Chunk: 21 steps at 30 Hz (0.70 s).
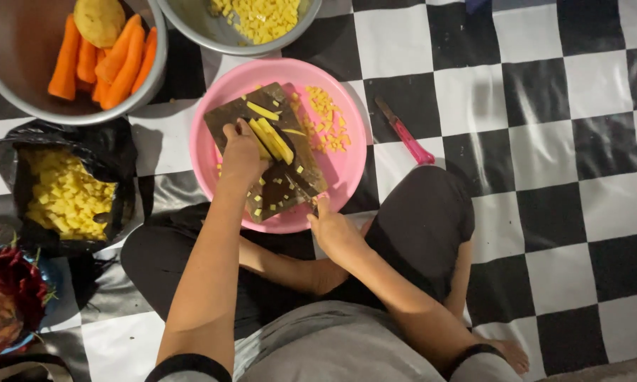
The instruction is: Dicing a potato into small cubes using a large knife on a cutting board.
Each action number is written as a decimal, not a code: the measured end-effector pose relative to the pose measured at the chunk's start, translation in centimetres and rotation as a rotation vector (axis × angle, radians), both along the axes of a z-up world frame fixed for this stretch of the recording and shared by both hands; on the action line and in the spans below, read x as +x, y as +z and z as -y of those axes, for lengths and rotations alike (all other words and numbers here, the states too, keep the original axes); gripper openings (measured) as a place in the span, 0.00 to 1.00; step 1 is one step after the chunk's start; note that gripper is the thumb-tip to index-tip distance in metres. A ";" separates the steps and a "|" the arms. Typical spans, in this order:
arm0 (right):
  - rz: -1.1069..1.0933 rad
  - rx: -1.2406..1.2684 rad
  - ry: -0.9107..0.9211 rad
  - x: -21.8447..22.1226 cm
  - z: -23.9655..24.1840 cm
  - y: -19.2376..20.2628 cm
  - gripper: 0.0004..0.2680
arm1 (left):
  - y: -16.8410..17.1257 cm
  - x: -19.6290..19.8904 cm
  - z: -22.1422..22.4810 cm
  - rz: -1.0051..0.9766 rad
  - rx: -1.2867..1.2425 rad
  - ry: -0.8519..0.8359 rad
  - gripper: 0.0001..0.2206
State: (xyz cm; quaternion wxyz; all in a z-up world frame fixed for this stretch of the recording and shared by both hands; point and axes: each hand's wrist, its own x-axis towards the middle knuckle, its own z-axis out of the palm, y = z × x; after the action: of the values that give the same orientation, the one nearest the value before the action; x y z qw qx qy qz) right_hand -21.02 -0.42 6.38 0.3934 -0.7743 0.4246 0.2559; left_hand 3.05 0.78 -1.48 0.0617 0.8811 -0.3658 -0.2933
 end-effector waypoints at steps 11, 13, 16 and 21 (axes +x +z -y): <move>0.093 -0.019 0.007 3.9 -0.3 2.5 0.11 | -0.3 0.6 -0.7 -0.097 -0.083 0.075 0.47; 0.081 -0.021 0.014 4.4 -0.2 2.5 0.11 | -0.1 0.4 -0.7 -0.105 -0.085 0.068 0.46; 0.077 -0.005 0.010 5.0 -0.3 3.0 0.11 | -0.2 0.3 -0.6 -0.101 -0.080 0.086 0.46; 0.061 0.015 0.035 6.8 0.6 3.5 0.12 | 0.6 0.5 -0.1 -0.129 -0.074 0.105 0.42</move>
State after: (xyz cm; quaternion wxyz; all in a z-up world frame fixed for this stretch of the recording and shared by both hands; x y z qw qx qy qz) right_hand -14.18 -1.07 9.90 0.4074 -0.7861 0.3969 0.2422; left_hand 3.58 0.85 -0.92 0.1330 0.8755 -0.3250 -0.3318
